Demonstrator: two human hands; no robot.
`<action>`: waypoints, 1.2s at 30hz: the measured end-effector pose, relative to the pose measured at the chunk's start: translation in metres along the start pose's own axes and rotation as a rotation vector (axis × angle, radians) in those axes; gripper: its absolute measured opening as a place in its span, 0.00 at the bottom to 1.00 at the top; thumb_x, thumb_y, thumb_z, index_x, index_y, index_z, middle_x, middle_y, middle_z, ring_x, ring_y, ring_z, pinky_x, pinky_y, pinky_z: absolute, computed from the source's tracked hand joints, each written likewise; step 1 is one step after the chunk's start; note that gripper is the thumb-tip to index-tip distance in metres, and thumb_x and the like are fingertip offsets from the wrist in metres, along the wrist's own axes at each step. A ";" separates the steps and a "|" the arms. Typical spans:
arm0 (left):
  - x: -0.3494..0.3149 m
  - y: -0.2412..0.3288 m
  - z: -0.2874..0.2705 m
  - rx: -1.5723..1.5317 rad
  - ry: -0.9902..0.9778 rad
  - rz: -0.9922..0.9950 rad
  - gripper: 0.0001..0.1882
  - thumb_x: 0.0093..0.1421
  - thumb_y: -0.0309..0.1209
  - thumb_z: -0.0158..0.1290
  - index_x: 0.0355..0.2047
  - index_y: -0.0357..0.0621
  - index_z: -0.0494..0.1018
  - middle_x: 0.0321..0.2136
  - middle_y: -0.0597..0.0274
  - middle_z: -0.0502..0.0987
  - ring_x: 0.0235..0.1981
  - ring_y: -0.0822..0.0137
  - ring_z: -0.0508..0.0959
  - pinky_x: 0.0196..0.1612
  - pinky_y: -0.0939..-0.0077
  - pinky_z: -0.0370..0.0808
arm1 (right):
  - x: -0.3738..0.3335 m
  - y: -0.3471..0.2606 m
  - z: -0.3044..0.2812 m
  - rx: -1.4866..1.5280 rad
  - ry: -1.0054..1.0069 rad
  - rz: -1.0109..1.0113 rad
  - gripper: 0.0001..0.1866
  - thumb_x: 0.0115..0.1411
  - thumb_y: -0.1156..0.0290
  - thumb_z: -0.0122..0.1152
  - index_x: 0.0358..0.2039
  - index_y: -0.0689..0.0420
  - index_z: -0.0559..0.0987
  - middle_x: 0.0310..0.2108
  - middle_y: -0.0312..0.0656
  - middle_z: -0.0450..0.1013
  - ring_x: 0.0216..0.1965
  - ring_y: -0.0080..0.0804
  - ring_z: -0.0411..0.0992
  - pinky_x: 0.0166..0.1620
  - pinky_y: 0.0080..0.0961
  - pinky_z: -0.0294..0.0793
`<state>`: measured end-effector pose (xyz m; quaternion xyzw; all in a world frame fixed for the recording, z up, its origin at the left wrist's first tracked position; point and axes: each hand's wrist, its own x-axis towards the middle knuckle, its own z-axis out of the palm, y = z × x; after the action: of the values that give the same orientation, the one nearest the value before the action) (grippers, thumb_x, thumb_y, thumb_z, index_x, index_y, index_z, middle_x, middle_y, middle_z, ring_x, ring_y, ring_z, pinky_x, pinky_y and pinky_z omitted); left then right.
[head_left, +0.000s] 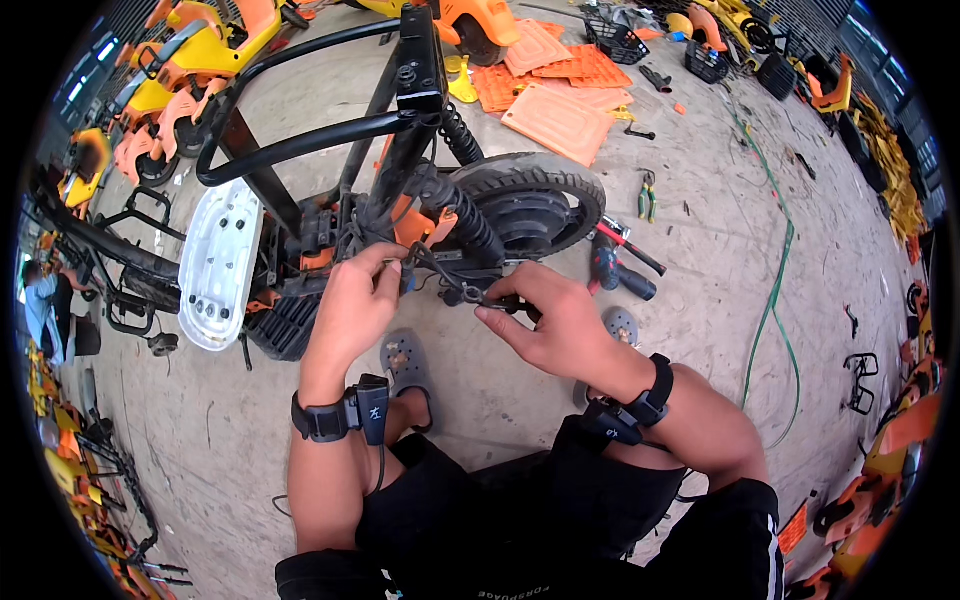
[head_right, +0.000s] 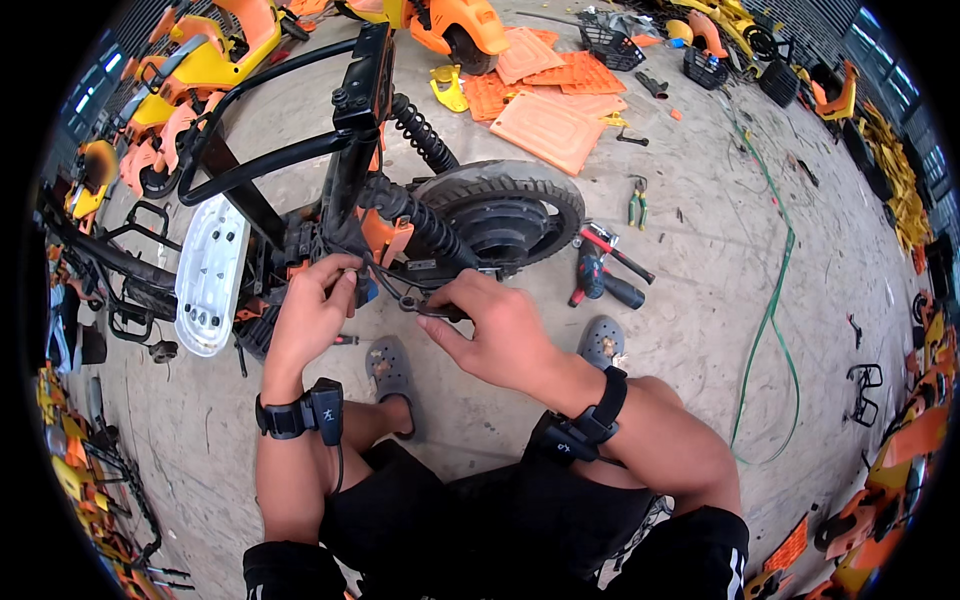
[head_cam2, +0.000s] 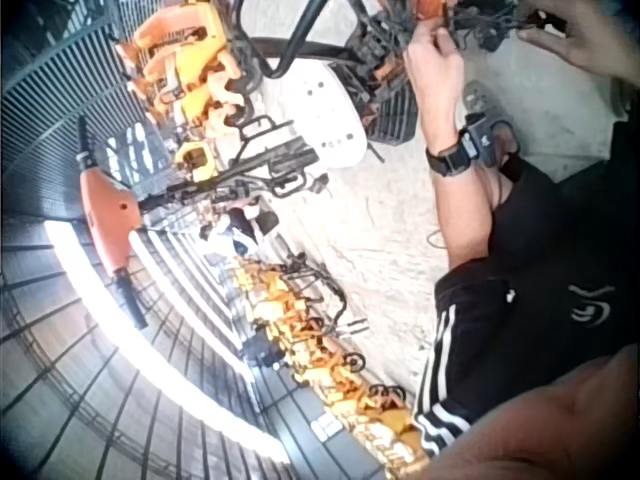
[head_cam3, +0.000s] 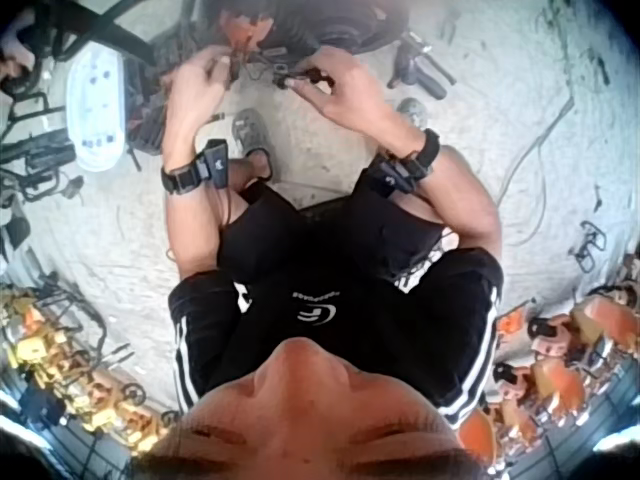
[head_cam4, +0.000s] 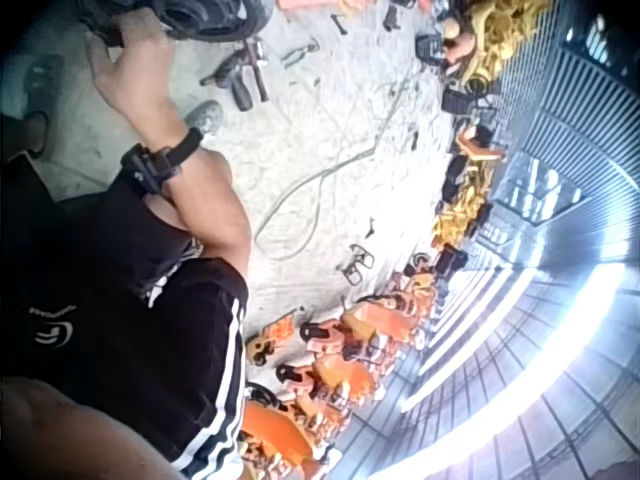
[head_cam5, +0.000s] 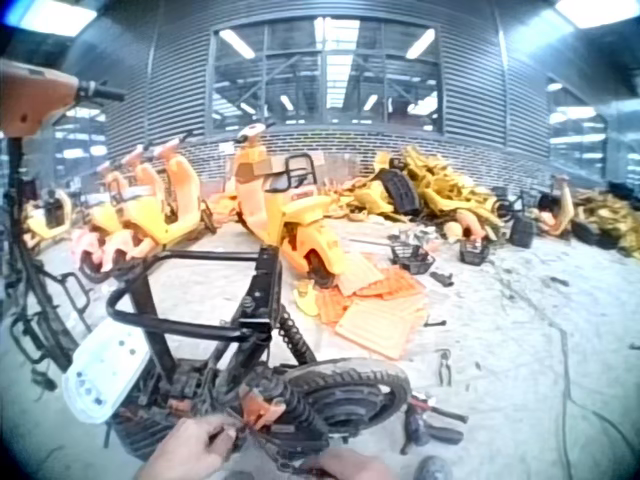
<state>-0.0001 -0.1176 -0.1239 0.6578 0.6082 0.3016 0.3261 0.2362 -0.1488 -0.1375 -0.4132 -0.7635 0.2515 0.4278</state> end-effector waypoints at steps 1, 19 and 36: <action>-0.002 0.001 0.000 -0.010 -0.006 0.012 0.13 0.60 0.30 0.54 0.42 0.33 0.75 0.16 0.56 0.73 0.18 0.67 0.72 0.27 0.72 0.69 | 0.002 -0.002 -0.002 -0.011 0.007 0.021 0.10 0.54 0.68 0.68 0.32 0.59 0.79 0.29 0.42 0.74 0.26 0.38 0.74 0.27 0.29 0.73; -0.001 0.001 -0.021 -0.030 -0.154 -0.074 0.17 0.54 0.35 0.64 0.36 0.32 0.79 0.19 0.57 0.75 0.21 0.72 0.72 0.27 0.74 0.70 | 0.016 -0.007 -0.017 -0.008 0.055 0.111 0.11 0.53 0.72 0.70 0.36 0.61 0.80 0.29 0.40 0.72 0.22 0.28 0.68 0.24 0.22 0.66; 0.030 -0.040 0.017 0.233 -0.070 0.040 0.21 0.57 0.30 0.57 0.50 0.35 0.74 0.30 0.51 0.81 0.27 0.62 0.80 0.35 0.69 0.75 | 0.004 0.003 -0.030 -0.388 -0.373 -0.096 0.12 0.48 0.72 0.66 0.35 0.55 0.78 0.33 0.39 0.70 0.31 0.42 0.75 0.31 0.37 0.74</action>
<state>-0.0083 -0.0868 -0.1662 0.7133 0.6142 0.2124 0.2625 0.2615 -0.1427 -0.1226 -0.3971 -0.8819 0.1518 0.2039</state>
